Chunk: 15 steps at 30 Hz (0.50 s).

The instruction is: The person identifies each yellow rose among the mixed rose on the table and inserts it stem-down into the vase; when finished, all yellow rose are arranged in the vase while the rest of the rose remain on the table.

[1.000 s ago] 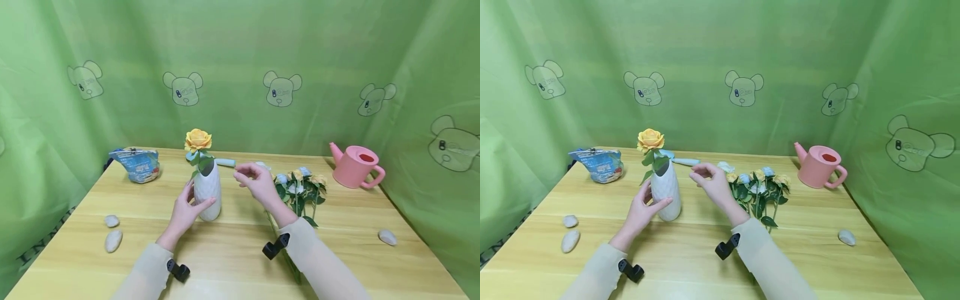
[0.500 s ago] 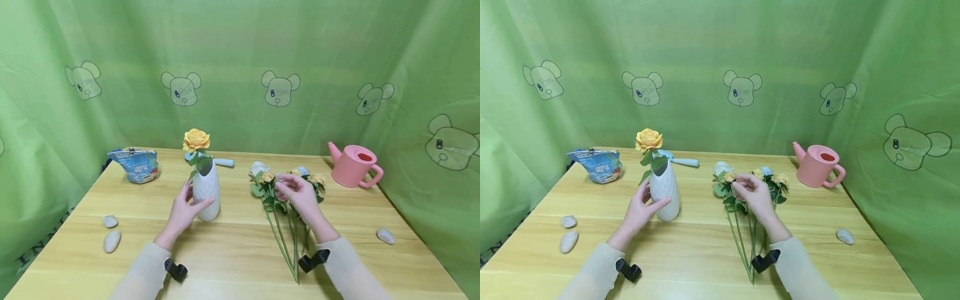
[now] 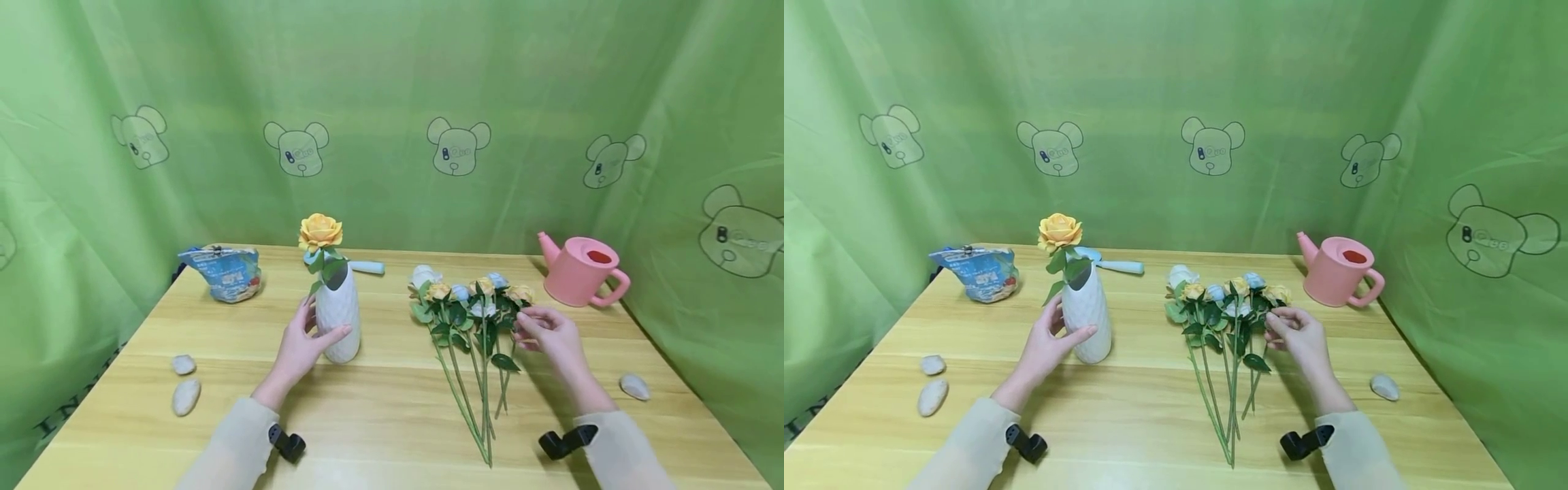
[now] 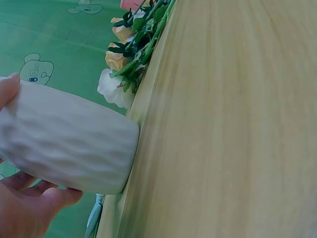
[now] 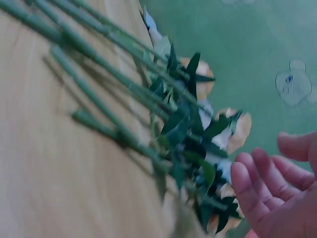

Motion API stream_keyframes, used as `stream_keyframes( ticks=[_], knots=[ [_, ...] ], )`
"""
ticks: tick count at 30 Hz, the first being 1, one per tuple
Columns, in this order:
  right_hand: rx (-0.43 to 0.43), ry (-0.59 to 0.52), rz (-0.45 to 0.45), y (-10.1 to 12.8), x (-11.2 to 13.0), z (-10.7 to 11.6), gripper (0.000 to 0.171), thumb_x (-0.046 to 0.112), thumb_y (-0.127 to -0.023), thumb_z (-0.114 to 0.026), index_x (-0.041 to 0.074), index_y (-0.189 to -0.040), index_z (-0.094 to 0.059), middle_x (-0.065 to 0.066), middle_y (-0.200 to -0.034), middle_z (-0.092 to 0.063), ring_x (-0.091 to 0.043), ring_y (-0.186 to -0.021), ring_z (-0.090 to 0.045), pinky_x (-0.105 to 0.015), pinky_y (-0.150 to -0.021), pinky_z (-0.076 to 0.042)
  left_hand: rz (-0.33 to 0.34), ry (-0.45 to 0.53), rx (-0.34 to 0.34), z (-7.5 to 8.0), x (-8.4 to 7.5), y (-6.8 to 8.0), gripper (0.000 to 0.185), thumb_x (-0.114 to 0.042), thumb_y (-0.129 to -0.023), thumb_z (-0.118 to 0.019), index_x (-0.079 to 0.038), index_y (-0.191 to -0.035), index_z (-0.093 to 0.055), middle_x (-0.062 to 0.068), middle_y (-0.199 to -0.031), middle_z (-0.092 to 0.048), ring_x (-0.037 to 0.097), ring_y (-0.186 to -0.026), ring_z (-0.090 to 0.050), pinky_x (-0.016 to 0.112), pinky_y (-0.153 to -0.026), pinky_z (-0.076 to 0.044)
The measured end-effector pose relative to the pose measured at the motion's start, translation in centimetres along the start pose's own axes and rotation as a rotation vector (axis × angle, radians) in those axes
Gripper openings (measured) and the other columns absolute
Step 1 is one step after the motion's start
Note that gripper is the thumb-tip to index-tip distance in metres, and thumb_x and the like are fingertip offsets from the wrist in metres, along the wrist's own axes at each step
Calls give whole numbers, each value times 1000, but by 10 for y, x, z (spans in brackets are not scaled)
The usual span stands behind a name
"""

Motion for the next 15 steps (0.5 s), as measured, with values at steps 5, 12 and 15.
stream_keyframes(
  ticks=[5, 12, 15],
  knots=[
    [-17, -11, -187, 17, -3, 2, 51, 15, -85, -69, -5, -125, -45, -9, -90, -66, -22, -77, -66, -39, -74, -55, 10, 13, 5, 0, -16, 8, 86, -26, -76, -78, -11, -144, -28, 19, -135, -43, 34, -121, -44, 46, -102, -37],
    [4, 3, -235, 16, -20, 10, 51, 10, -89, -63, -12, -128, -37, -9, -87, -66, -19, -73, -66, -37, -71, -56, 2, 2, 8, -1, -29, 13, 84, -21, -78, -76, -8, -144, -27, 20, -133, -45, 34, -120, -45, 45, -101, -37],
    [27, 10, -256, 13, -25, 10, 55, 11, -89, -62, -13, -131, -34, -9, -88, -66, -18, -74, -66, -36, -73, -56, 6, 11, 7, -1, -17, 7, 85, -24, -77, -78, -10, -144, -28, 19, -133, -45, 34, -120, -45, 45, -101, -37]
  ],
)
Point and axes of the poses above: each hand's wrist, its own y-axis away from the middle knuckle, its own z-axis out of the back of the hand, x = y × z, the point moved 7 cm from there along -y, towards the middle knuckle
